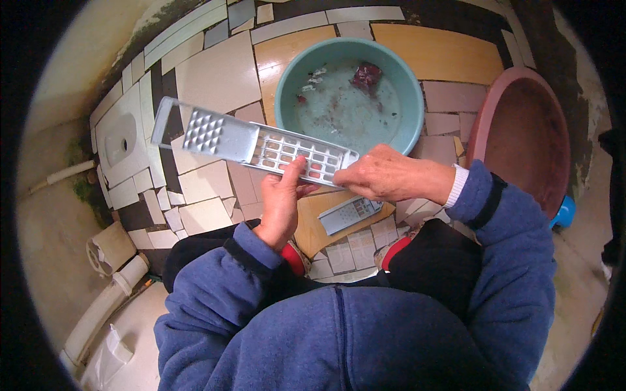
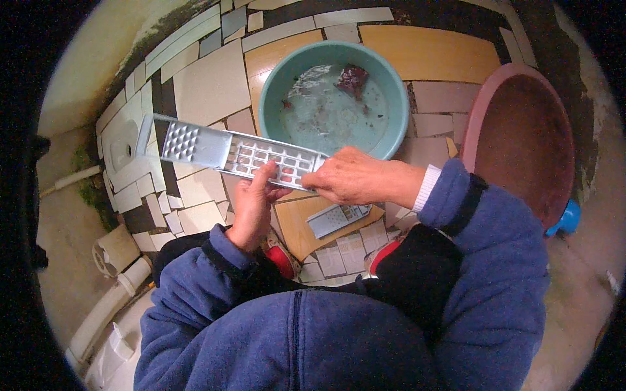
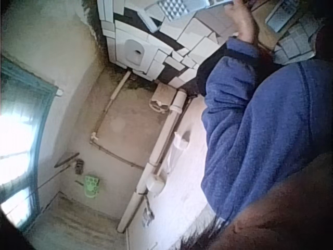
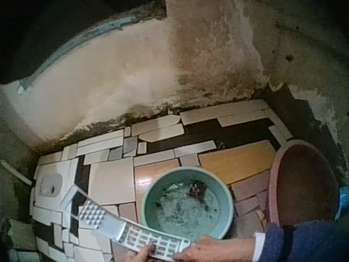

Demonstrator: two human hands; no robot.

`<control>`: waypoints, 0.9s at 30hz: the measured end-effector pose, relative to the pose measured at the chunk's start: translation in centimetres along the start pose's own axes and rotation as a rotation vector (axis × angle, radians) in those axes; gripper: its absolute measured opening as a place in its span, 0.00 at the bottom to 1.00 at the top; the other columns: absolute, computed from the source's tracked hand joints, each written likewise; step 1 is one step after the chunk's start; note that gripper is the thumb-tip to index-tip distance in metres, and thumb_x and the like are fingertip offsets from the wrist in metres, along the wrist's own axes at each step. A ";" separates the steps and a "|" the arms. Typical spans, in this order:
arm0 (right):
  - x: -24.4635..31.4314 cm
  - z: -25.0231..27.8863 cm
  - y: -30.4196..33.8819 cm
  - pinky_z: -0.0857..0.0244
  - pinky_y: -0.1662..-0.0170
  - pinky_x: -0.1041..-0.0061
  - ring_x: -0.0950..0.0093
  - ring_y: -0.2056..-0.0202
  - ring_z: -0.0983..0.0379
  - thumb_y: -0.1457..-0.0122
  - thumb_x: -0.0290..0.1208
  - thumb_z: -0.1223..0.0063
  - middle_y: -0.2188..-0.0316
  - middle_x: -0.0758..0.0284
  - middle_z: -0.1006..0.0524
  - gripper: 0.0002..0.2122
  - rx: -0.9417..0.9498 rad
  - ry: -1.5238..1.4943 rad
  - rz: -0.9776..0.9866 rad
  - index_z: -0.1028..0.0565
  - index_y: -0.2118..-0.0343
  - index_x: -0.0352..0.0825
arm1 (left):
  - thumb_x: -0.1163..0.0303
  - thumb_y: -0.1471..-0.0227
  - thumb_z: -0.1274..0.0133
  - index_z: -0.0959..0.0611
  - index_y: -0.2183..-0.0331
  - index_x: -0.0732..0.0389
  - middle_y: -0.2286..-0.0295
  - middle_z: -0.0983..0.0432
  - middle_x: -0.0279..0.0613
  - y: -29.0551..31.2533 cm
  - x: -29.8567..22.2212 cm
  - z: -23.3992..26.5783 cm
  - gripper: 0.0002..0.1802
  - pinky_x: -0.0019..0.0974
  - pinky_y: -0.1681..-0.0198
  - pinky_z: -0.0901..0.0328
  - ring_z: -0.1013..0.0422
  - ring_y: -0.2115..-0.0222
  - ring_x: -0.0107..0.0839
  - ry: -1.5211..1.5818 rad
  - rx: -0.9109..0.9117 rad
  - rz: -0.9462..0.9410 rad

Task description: The person scrubs a white remote control with a small red scrubber in a light blue basin of water, then rinses it in a larger reddish basin. They repeat this process for a second remote control, scrubbing and rinsing each one before placing them on the floor.

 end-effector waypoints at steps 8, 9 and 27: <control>-3.4 3.6 1.0 0.33 0.69 0.65 0.63 0.73 0.25 0.45 0.39 0.50 0.74 0.61 0.23 0.12 -0.524 -0.146 -0.302 0.22 0.64 0.39 | 0.61 0.44 0.48 0.24 0.58 0.61 0.64 0.23 0.37 0.4 -0.1 -1.0 0.16 0.28 0.69 0.28 0.25 0.65 0.26 0.066 0.096 0.086; -3.9 3.1 0.8 0.33 0.69 0.67 0.63 0.72 0.25 0.44 0.39 0.50 0.73 0.61 0.23 0.12 -0.452 -0.155 -0.336 0.22 0.63 0.38 | 0.60 0.44 0.47 0.24 0.57 0.61 0.64 0.24 0.36 0.4 0.0 -1.0 0.17 0.28 0.69 0.28 0.26 0.65 0.26 0.070 0.104 0.096; -5.9 -1.7 0.5 0.33 0.78 0.85 0.85 0.74 0.30 0.35 0.40 0.58 0.70 0.72 0.25 0.18 -0.093 -0.991 -0.401 0.29 0.49 0.34 | 0.59 0.44 0.48 0.26 0.55 0.59 0.62 0.24 0.37 0.2 -0.7 -0.7 0.19 0.30 0.64 0.28 0.26 0.63 0.26 0.115 0.115 0.053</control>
Point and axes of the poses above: each hand's wrist, its own y-axis away from the middle knuckle, its own z-axis out of the back of the hand, x = y × z, the point moved 6 cm from there along -y, towards the middle knuckle
